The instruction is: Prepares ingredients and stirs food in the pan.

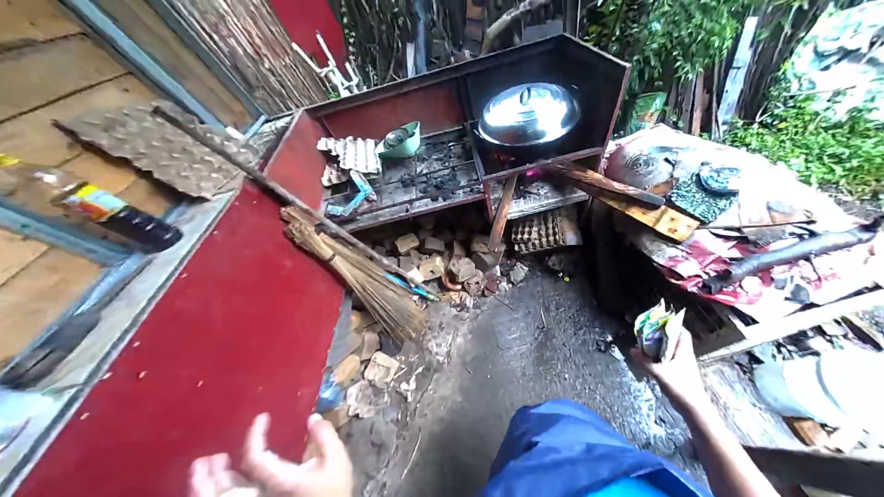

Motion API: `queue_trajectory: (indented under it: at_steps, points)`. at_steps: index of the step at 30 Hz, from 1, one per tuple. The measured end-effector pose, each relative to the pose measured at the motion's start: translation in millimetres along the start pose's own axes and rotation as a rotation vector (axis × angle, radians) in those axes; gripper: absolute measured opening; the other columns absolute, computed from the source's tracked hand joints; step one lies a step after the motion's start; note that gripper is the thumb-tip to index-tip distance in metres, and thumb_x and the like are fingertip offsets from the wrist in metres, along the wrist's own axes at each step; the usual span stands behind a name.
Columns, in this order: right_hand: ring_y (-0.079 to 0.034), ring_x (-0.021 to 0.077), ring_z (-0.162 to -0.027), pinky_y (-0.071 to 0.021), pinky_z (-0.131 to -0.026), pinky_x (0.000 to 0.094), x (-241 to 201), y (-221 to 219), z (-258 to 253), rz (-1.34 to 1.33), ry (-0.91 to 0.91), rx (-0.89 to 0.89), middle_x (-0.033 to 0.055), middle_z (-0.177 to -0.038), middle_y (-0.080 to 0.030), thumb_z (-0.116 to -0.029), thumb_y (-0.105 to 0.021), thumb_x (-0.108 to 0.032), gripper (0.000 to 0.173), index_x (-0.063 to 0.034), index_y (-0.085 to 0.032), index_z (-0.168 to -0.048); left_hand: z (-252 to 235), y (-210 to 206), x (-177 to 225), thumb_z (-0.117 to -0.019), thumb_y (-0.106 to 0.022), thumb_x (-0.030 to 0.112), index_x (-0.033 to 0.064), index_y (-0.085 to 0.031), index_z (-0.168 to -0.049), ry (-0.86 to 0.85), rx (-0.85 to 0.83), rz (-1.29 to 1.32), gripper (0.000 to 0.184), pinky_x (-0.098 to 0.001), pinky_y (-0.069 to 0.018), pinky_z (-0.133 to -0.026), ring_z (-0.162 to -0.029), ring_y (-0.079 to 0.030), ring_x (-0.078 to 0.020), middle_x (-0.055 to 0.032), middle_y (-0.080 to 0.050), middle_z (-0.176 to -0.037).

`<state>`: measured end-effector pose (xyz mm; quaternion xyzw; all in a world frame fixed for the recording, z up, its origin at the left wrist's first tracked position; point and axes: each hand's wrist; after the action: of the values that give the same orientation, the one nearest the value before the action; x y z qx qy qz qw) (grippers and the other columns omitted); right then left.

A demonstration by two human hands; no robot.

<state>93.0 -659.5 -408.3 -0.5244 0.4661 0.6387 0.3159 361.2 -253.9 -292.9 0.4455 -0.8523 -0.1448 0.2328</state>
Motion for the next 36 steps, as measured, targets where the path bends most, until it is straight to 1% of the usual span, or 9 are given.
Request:
queue_trajectory:
  at_steps: [5, 11, 16, 19, 21, 24, 28, 32, 36]
  points:
    - [-0.062, 0.0136, -0.118, -0.0548, -0.097, 0.0285, -44, -79, -150, -0.032, 0.178, -0.021, 0.0198, -0.136, -0.057, -0.0605, -0.088, -0.018, 0.109, 0.0063, -0.03, -0.15, -49, -147, 0, -0.0923, -0.066, 0.025, -0.0036, -0.066, -0.124, -0.071, -0.25, 0.026, 0.043, -0.06, -0.0254, -0.119, -0.14, -0.034, -0.0607, -0.0436, -0.043, -0.143]
    - [-0.06, 0.016, -0.122, -0.0511, -0.103, 0.0277, -87, -145, -283, 0.012, 0.282, 0.137, 0.0277, -0.14, -0.052, -0.0648, -0.087, -0.022, 0.115, 0.0138, -0.02, -0.151, -185, -339, 45, -0.0969, -0.066, 0.02, -0.0085, -0.046, -0.146, 0.095, -0.577, 0.114, 0.061, -0.0713, -0.0322, -0.111, -0.134, -0.041, -0.0625, -0.042, -0.046, -0.142]
    - [-0.052, 0.0256, -0.135, -0.0404, -0.114, 0.0306, -108, -161, -349, 0.192, 0.212, 0.252, 0.0354, -0.146, -0.046, -0.062, -0.087, -0.027, 0.118, 0.0173, -0.023, -0.151, -292, -529, 154, -0.0981, -0.07, 0.026, -0.0014, -0.061, -0.137, -0.172, -0.938, 0.299, 0.048, -0.0655, -0.0376, -0.111, -0.136, -0.046, -0.049, -0.0283, -0.052, -0.144]
    - [-0.051, 0.0238, -0.136, -0.0403, -0.114, 0.0302, -110, -162, -394, 0.218, 0.098, 0.295, 0.0322, -0.147, -0.046, -0.0643, -0.086, -0.026, 0.116, 0.0139, -0.022, -0.153, -329, -626, 247, -0.1012, -0.065, 0.028, 0.0008, -0.062, -0.137, -0.321, -1.077, 0.451, 0.045, -0.0582, -0.041, -0.112, -0.135, -0.051, -0.0411, -0.0244, -0.055, -0.144]
    - [-0.05, 0.0241, -0.136, -0.0397, -0.114, 0.0301, -106, -164, -430, 0.208, 0.081, 0.303, 0.0325, -0.148, -0.045, -0.0648, -0.086, -0.023, 0.116, 0.0139, -0.021, -0.153, -344, -684, 309, -0.1026, -0.062, 0.027, 0.001, -0.06, -0.139, -0.358, -1.222, 0.499, 0.045, -0.0541, -0.0477, -0.106, -0.127, -0.059, -0.0387, -0.0249, -0.057, -0.141]
    - [-0.05, 0.0257, -0.136, -0.0394, -0.114, 0.0306, -94, -161, -490, 0.229, 0.112, 0.275, 0.0339, -0.147, -0.045, -0.0649, -0.087, -0.024, 0.113, 0.0153, -0.024, -0.151, -340, -769, 391, -0.1032, -0.062, 0.026, -0.0029, -0.059, -0.138, -0.473, -1.448, 0.518, 0.046, -0.0537, -0.046, -0.108, -0.124, -0.062, -0.0372, -0.0252, -0.062, -0.134]
    - [-0.053, 0.0284, -0.131, -0.0415, -0.113, 0.0329, -67, -153, -576, 0.261, 0.257, 0.229, 0.0352, -0.139, -0.05, -0.0651, -0.086, -0.031, 0.107, 0.0174, -0.032, -0.144, -333, -883, 489, -0.1025, -0.062, 0.035, -0.004, -0.06, -0.136, -0.437, -1.446, 0.409, 0.051, -0.0569, -0.0447, -0.108, -0.123, -0.062, -0.0389, -0.0257, -0.066, -0.127]
    - [-0.055, 0.0176, -0.127, -0.0427, -0.109, 0.0247, -54, -141, -635, 0.214, 0.302, 0.181, 0.0321, -0.136, -0.054, -0.0639, -0.087, -0.034, 0.107, 0.0175, -0.034, -0.141, -332, -981, 559, -0.1004, -0.06, 0.043, -0.0029, -0.051, -0.143, -0.244, -1.317, 0.195, 0.063, -0.063, -0.0458, -0.105, -0.13, -0.056, -0.0432, -0.0281, -0.055, -0.141]
    - [-0.053, 0.0246, -0.13, -0.0404, -0.112, 0.0277, -40, -122, -671, 0.272, 0.262, 0.158, 0.0383, -0.137, -0.049, -0.0646, -0.086, -0.031, 0.107, 0.0205, -0.032, -0.141, -333, -1032, 594, -0.1026, -0.056, 0.041, 0.0019, -0.05, -0.148, -0.129, -1.233, 0.104, 0.06, -0.0602, -0.0411, -0.111, -0.14, -0.048, -0.0407, -0.0232, -0.047, -0.153]
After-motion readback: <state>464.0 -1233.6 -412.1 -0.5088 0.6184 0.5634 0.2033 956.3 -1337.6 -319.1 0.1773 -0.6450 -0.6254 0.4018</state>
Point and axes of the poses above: each hand's wrist, its own z-axis away from the middle knuckle, its own y-axis out of the back of the hand, x = y × z
